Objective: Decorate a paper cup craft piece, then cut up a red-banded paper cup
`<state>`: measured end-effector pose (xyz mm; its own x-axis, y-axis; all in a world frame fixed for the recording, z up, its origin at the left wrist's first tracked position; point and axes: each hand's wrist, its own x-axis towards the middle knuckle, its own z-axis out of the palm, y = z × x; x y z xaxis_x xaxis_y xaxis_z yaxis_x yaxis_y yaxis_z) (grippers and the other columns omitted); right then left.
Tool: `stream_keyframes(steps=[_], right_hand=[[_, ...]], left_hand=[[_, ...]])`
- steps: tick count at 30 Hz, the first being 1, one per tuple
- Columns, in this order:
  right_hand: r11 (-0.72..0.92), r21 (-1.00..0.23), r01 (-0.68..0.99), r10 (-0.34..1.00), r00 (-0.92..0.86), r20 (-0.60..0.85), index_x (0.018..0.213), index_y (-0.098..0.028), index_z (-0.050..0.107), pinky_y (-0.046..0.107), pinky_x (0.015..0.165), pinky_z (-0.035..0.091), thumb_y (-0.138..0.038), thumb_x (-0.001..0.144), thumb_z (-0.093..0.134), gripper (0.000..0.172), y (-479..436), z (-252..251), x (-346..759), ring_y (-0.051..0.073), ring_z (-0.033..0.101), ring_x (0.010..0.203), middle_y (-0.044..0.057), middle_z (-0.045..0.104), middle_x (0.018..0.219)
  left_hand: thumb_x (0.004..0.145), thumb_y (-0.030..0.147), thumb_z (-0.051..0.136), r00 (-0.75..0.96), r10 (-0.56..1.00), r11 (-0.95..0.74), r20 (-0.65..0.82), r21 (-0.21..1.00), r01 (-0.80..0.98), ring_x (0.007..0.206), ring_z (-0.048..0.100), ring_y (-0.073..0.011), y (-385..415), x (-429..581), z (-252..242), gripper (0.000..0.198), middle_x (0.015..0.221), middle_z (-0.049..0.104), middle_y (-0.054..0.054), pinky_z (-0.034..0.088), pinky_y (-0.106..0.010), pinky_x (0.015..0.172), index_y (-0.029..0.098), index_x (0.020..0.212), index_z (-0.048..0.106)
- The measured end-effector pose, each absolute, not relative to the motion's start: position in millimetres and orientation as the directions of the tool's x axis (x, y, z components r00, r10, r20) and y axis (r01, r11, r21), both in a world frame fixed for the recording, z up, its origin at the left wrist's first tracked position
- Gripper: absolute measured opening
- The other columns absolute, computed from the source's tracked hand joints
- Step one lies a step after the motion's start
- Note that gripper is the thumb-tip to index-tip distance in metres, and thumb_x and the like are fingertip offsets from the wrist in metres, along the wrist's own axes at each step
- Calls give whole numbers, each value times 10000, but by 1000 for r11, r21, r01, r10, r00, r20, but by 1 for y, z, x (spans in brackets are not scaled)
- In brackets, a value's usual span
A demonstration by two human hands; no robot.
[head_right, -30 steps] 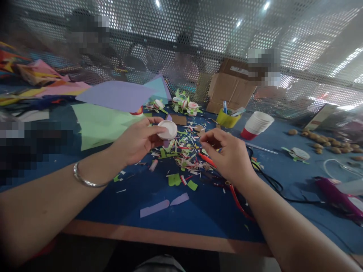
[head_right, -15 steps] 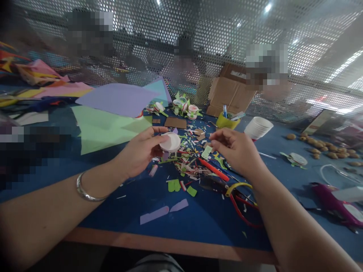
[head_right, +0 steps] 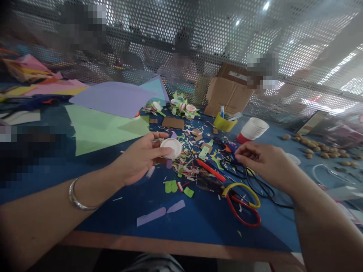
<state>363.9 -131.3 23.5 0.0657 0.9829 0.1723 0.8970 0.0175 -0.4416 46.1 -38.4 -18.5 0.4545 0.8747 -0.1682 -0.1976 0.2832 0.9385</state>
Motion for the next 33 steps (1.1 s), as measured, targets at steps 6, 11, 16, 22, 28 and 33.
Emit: stream_keyframes(steps=[6, 11, 16, 22, 28, 33], right_hand=[[-2, -337, 941, 995, 34, 89, 835, -243, 725, 315, 507, 474, -518, 879, 645, 290, -138, 12, 359, 185, 640, 532, 36, 736, 697], [127, -380, 916, 992, -115, 53, 890, -259, 726, 305, 540, 487, -506, 922, 600, 279, -138, 12, 320, 182, 649, 595, 16, 739, 757], [198, -397, 896, 978, -206, 25, 918, -276, 737, 304, 540, 465, -427, 935, 592, 210, -138, 15, 302, 182, 651, 614, 16, 743, 780], [-33, -296, 955, 999, 42, 24, 883, -284, 709, 352, 605, 471, -455, 901, 597, 205, -131, 18, 333, 205, 654, 618, 28, 746, 787], [-185, -226, 957, 967, 217, 129, 771, -291, 694, 369, 604, 440, -389, 847, 677, 126, -124, 5, 372, 233, 645, 610, 48, 736, 732], [-232, -274, 933, 949, 279, 149, 742, -282, 683, 373, 594, 426, -491, 871, 658, 247, -120, -10, 381, 251, 641, 592, 52, 715, 666]], left_hand=[[763, 65, 729, 440, 873, 349, -212, 902, -256, 841, 691, -173, -35, 48, -4, 362, 1054, 714, -103, 545, -304, 723, 119, 1102, 614], [754, 87, 749, 451, 861, 362, -237, 908, -212, 785, 658, -145, -32, 51, 8, 247, 935, 702, -70, 501, -266, 669, 114, 983, 661], [745, 112, 766, 447, 864, 350, -231, 914, -205, 815, 663, -145, -28, 49, -4, 248, 970, 699, -68, 515, -262, 688, 120, 972, 666], [782, 199, 755, 441, 874, 327, -206, 920, -218, 815, 663, -156, -30, 40, -13, 254, 972, 703, -64, 514, -235, 595, 148, 1008, 651], [781, 214, 764, 471, 868, 273, -160, 944, -183, 737, 636, -149, -34, 39, -8, 250, 901, 698, -40, 512, -242, 544, 157, 990, 640], [784, 237, 769, 436, 887, 251, -153, 951, -177, 775, 649, -157, -32, 37, -9, 242, 930, 699, -47, 505, -232, 558, 169, 982, 649]])
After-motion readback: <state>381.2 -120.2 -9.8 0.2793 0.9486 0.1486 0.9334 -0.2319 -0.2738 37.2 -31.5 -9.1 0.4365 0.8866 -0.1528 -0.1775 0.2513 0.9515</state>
